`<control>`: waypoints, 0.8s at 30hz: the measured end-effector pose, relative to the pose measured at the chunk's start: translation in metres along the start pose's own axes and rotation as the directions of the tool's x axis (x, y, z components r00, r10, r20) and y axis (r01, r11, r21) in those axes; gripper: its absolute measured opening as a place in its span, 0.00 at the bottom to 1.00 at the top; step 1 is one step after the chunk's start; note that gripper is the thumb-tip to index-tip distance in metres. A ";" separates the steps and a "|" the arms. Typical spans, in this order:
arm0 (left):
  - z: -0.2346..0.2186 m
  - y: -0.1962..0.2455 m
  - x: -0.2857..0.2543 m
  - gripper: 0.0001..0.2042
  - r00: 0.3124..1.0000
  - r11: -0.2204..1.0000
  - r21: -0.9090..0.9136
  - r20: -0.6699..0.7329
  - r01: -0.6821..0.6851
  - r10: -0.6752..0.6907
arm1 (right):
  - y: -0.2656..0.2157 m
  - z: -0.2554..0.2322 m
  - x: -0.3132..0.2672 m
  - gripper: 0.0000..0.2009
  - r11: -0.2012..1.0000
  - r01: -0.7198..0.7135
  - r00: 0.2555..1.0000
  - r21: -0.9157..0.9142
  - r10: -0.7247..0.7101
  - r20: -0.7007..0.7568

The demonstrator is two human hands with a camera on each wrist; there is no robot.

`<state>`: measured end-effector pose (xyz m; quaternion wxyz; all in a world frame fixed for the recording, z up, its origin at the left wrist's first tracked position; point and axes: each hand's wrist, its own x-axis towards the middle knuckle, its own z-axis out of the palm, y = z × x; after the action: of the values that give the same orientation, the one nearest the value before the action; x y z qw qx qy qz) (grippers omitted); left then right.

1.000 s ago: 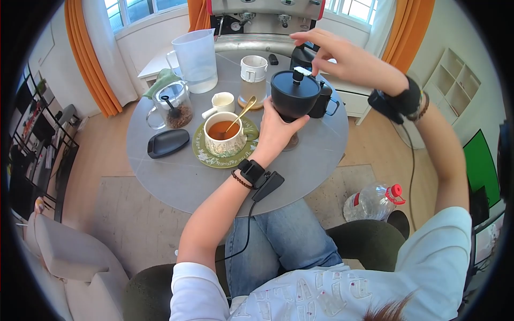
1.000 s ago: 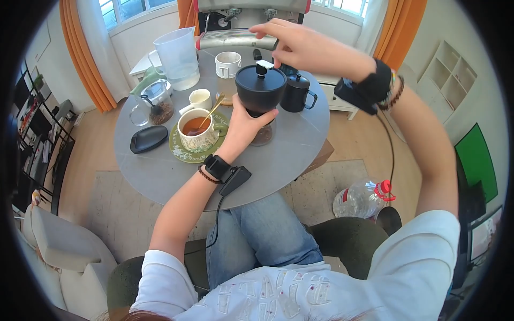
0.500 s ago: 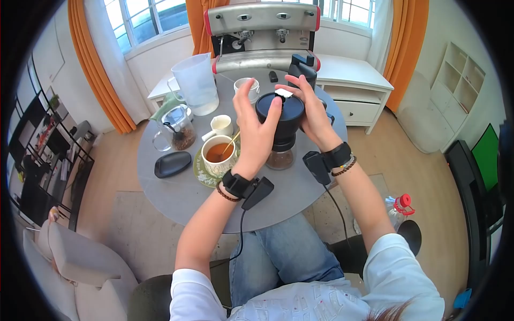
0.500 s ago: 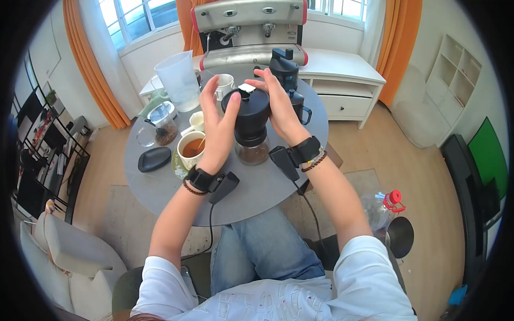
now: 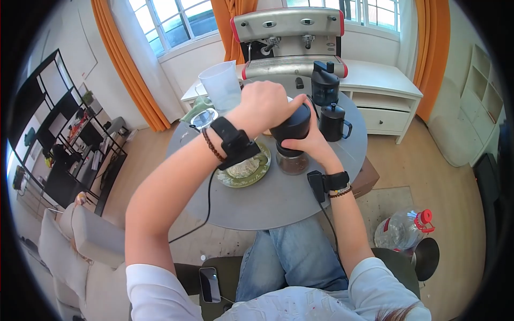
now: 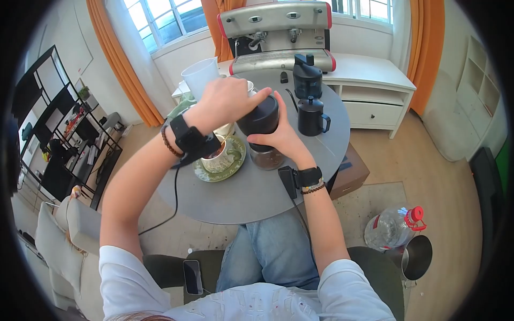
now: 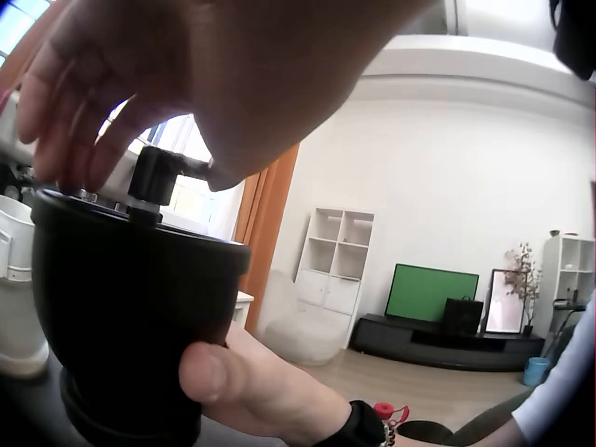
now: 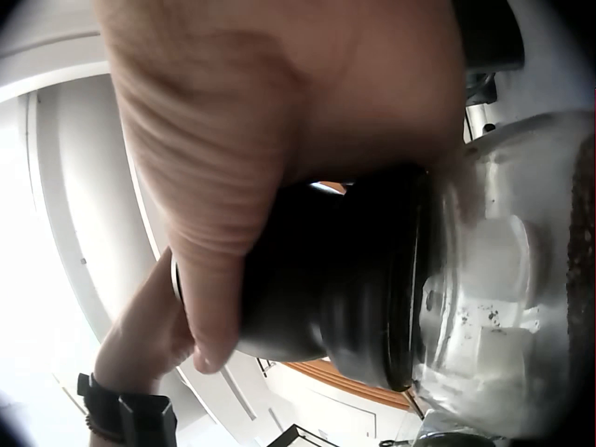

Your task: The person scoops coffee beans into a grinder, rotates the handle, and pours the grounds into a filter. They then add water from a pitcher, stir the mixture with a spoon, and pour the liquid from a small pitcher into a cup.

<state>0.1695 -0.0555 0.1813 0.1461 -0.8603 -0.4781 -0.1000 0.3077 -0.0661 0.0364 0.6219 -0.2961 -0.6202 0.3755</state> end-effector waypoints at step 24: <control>-0.007 -0.031 0.018 0.22 0.819 0.831 -0.097 0.139 -0.548 0.557 | 0.029 -0.012 0.000 0.47 0.999 -0.008 0.998 -0.039 0.011 0.065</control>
<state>0.1526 -0.0286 0.1985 0.1070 -0.9706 -0.2157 0.0042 0.3163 -0.0492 0.0117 0.5938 -0.2987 -0.6459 0.3756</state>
